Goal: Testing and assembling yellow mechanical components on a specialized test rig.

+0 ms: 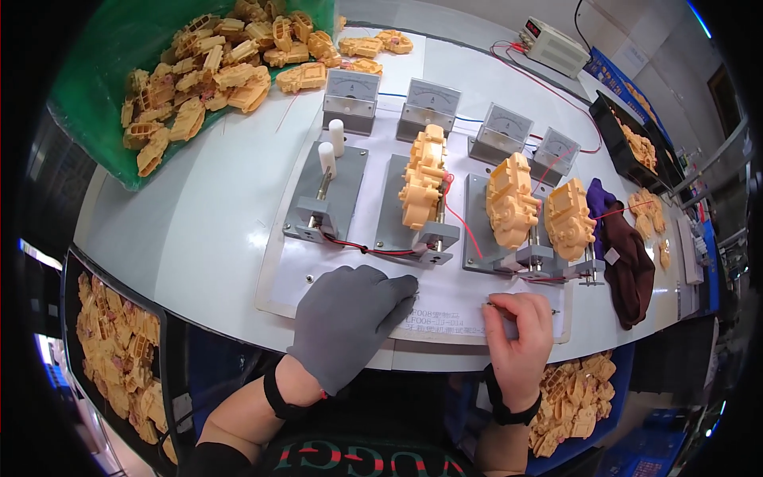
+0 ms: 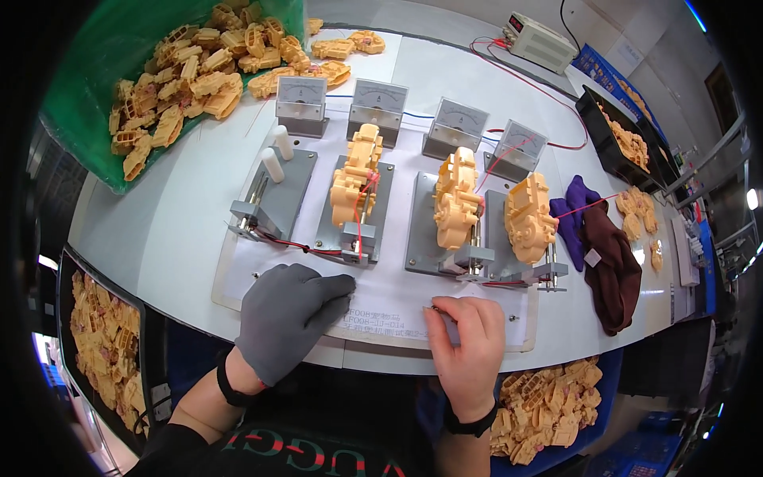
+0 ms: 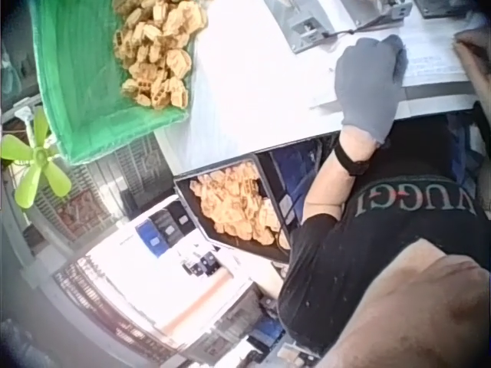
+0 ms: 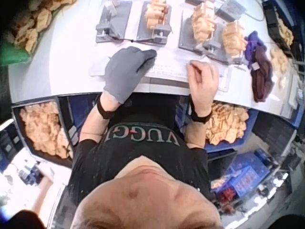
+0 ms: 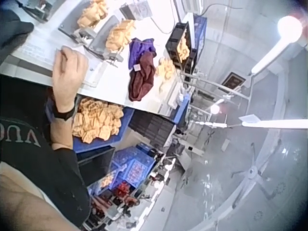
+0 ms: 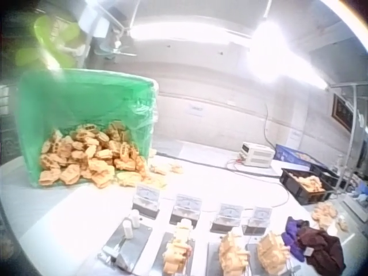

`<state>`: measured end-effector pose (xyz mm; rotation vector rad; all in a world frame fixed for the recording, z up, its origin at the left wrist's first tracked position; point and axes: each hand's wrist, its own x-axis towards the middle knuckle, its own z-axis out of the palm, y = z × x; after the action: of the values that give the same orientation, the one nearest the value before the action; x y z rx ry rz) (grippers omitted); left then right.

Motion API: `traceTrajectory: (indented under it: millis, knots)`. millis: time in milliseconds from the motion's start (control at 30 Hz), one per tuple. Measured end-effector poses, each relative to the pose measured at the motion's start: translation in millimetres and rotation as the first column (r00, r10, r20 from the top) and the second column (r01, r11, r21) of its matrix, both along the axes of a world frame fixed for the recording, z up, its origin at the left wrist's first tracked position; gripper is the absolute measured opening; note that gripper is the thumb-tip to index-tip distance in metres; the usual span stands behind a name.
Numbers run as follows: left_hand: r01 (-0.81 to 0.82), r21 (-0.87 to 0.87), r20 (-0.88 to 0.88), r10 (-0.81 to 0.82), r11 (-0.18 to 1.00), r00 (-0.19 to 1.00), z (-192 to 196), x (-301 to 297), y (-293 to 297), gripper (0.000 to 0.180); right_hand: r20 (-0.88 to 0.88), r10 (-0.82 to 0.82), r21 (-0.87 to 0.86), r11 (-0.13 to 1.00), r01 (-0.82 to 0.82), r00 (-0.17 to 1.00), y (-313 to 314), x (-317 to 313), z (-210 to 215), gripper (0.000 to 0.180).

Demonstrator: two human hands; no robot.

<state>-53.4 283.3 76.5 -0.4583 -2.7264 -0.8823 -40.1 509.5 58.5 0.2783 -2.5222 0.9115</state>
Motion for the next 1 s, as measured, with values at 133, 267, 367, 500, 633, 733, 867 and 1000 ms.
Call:
traceTrajectory:
  millis: [133,267,367,500,633,733,867,1000]
  knots:
    - [0.000,-0.011,-0.007,0.000,1.000,1.000,-1,-2,0,0.015,0.006,0.012,-0.015,1.000,-0.012,1.000,0,0,0,0.019]
    - [0.020,0.005,-0.002,-0.020,1.000,1.000,-3,-2,-2,0.013,0.029,0.000,-0.003,1.000,0.000,1.000,1,1,1,0.019]
    - [0.033,-0.003,-0.009,-0.033,0.999,0.999,-4,-2,-4,0.012,0.035,0.001,-0.015,1.000,0.000,0.999,-2,0,2,0.018]
    - [0.050,-0.002,0.002,-0.050,0.999,0.999,-3,-2,-4,0.012,0.029,0.001,-0.021,1.000,-0.001,1.000,-1,0,2,0.018]
    - [0.053,-0.005,-0.042,-0.053,0.999,0.998,-6,-1,-4,0.012,0.020,0.009,-0.026,1.000,-0.008,1.000,-1,0,1,0.018]
    - [0.057,0.017,-0.126,-0.055,0.998,0.991,-7,1,-4,0.009,0.027,0.012,-0.024,1.000,-0.011,1.000,-2,0,1,0.018]
    - [0.035,-0.030,-0.046,-0.036,0.999,0.998,-5,2,-4,0.012,0.009,0.018,-0.028,0.999,-0.018,1.000,-1,0,0,0.018]
    - [0.110,0.097,-0.133,-0.096,0.989,0.986,-7,-4,8,0.013,-0.037,-0.030,0.053,0.998,0.032,0.999,11,6,4,0.019]
